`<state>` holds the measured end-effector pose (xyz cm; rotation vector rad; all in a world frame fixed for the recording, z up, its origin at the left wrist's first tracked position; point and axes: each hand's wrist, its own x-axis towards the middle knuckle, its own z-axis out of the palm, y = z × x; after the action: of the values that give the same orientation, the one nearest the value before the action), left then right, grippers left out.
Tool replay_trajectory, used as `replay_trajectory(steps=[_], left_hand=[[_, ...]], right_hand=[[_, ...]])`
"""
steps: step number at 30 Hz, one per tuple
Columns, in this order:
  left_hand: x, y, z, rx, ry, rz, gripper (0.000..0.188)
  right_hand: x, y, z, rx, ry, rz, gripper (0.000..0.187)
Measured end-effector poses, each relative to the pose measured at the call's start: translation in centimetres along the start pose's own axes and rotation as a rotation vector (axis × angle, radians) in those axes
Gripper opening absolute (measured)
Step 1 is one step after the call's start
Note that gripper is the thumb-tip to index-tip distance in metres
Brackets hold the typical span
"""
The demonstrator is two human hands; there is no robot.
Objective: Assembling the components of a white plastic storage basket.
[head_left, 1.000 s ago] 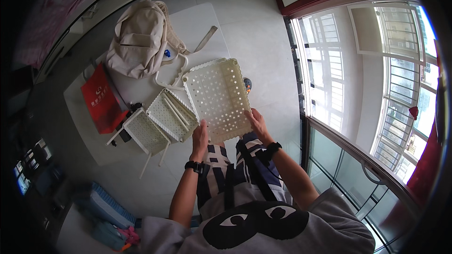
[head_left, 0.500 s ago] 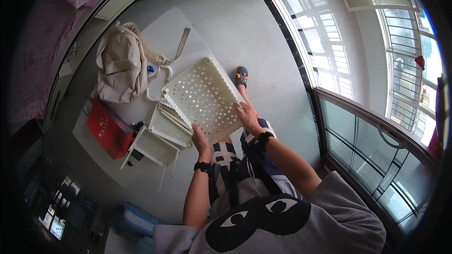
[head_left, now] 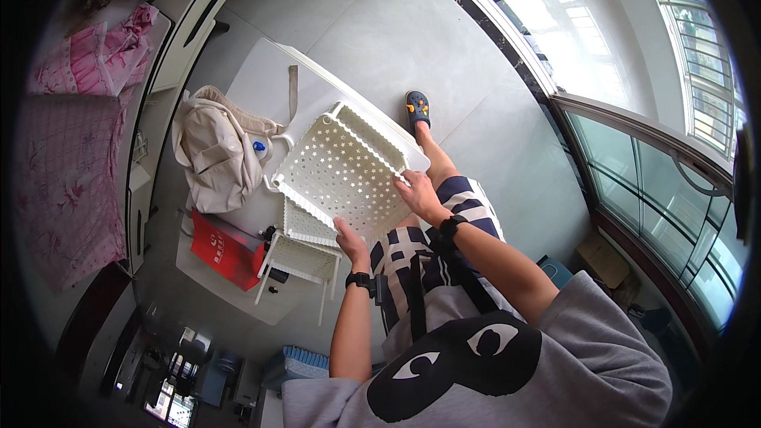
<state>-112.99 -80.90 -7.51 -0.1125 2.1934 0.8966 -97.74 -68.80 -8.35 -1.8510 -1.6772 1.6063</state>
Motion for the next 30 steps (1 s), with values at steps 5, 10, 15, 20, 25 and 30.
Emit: replay_trajectory(steps=[5, 10, 15, 20, 25, 30], left_hand=[[-1.9, 2.0, 2.0, -0.061, -0.009, -0.099, 0.069], [-0.7, -0.1, 0.1, -0.111, -0.047, -0.132, 0.069], [-2.0, 1.4, 1.0, -0.114, 0.006, -0.217, 0.076], [0.5, 0.8, 1.1, -0.026, -0.034, -0.175, 0.073], [0.3, 1.3, 1.6, 0.057, -0.045, -0.105, 0.072], [-1.1, 0.5, 2.0, -0.028, 0.014, -0.08, 0.069]], right_hand=[[-0.1, 2.0, -0.5, -0.219, 0.142, 0.056, 0.053], [-0.6, -0.2, -0.8, 0.123, -0.125, 0.294, 0.059], [-0.7, -0.9, -0.7, 0.173, -0.037, 0.399, 0.063], [-0.7, -1.0, -2.0, -0.117, -0.061, 0.279, 0.052], [-1.1, -0.2, -1.9, 0.009, -0.1, 0.337, 0.053], [0.2, 0.4, -5.1, 0.546, -0.535, 0.422, 0.117]])
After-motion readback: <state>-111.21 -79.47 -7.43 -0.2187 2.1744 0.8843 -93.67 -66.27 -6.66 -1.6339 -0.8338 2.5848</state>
